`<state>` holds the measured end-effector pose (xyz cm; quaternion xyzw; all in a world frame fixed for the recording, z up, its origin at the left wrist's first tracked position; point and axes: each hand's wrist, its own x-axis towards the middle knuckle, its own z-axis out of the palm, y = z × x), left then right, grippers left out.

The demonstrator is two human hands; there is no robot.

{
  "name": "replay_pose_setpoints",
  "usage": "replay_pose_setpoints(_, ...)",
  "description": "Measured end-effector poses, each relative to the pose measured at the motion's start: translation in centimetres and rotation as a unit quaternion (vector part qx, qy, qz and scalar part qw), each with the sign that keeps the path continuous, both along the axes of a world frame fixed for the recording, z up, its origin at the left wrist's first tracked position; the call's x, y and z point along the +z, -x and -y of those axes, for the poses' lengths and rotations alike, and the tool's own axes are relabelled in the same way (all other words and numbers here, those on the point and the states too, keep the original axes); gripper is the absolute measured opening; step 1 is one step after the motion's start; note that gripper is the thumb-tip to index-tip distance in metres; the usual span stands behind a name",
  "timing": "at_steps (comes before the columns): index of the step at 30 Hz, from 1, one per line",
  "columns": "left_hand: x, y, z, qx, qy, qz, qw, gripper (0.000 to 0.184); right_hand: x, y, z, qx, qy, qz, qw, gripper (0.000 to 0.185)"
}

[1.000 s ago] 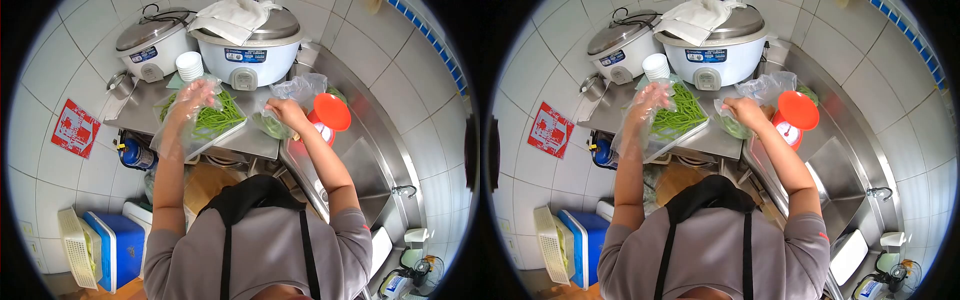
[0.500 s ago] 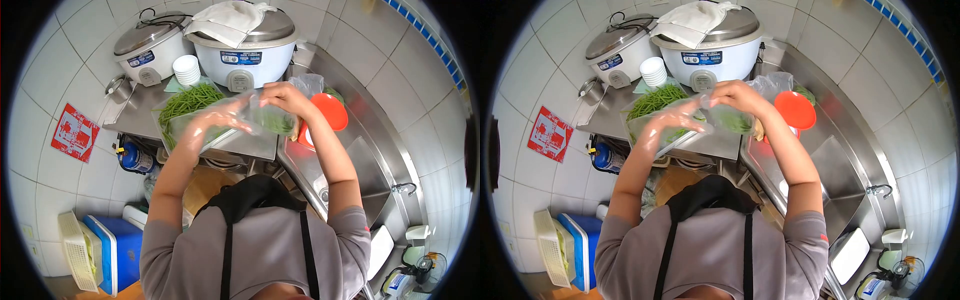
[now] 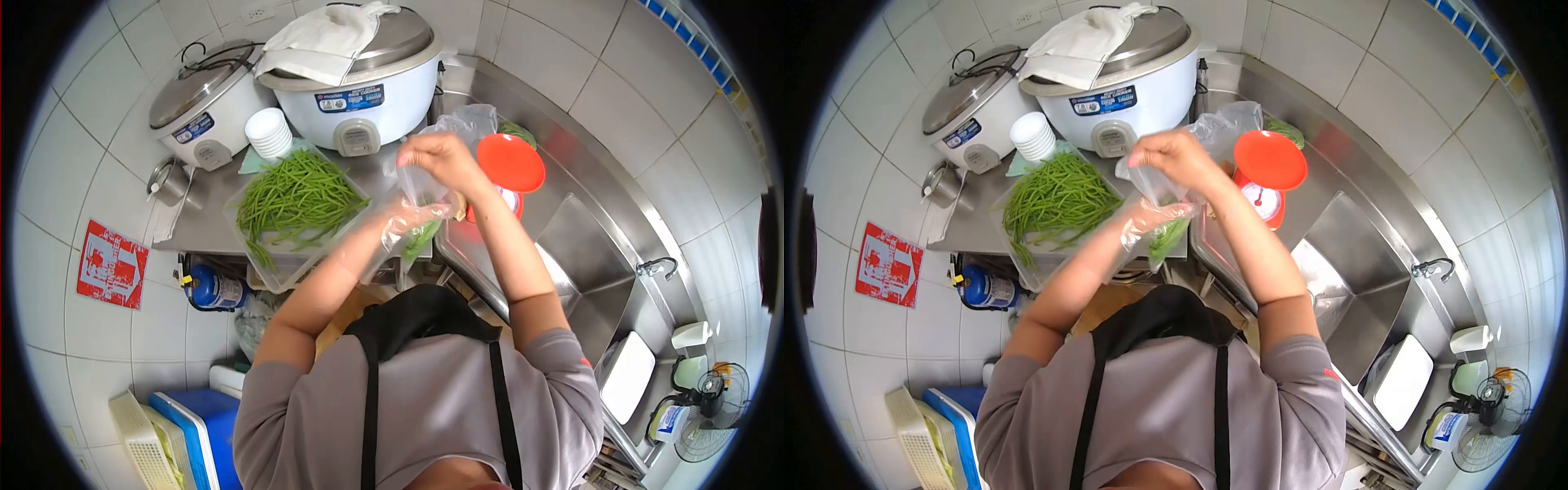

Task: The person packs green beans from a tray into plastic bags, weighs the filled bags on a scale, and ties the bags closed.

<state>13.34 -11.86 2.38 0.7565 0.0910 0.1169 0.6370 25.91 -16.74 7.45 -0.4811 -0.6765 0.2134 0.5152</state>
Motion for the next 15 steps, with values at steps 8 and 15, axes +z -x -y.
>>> replay_pose_setpoints(8,-12.6,-4.7,-1.2,0.222,-0.044,0.171,0.959,0.018,-8.2,-2.0,0.1,-0.022,0.103,-0.039,0.994,0.020)
replay_pose_setpoints(15,-15.8,-5.9,-2.6,0.192,-0.191,0.175,0.947,0.011,-1.4,-3.0,0.7,-0.184,0.191,0.170,0.949,0.052)
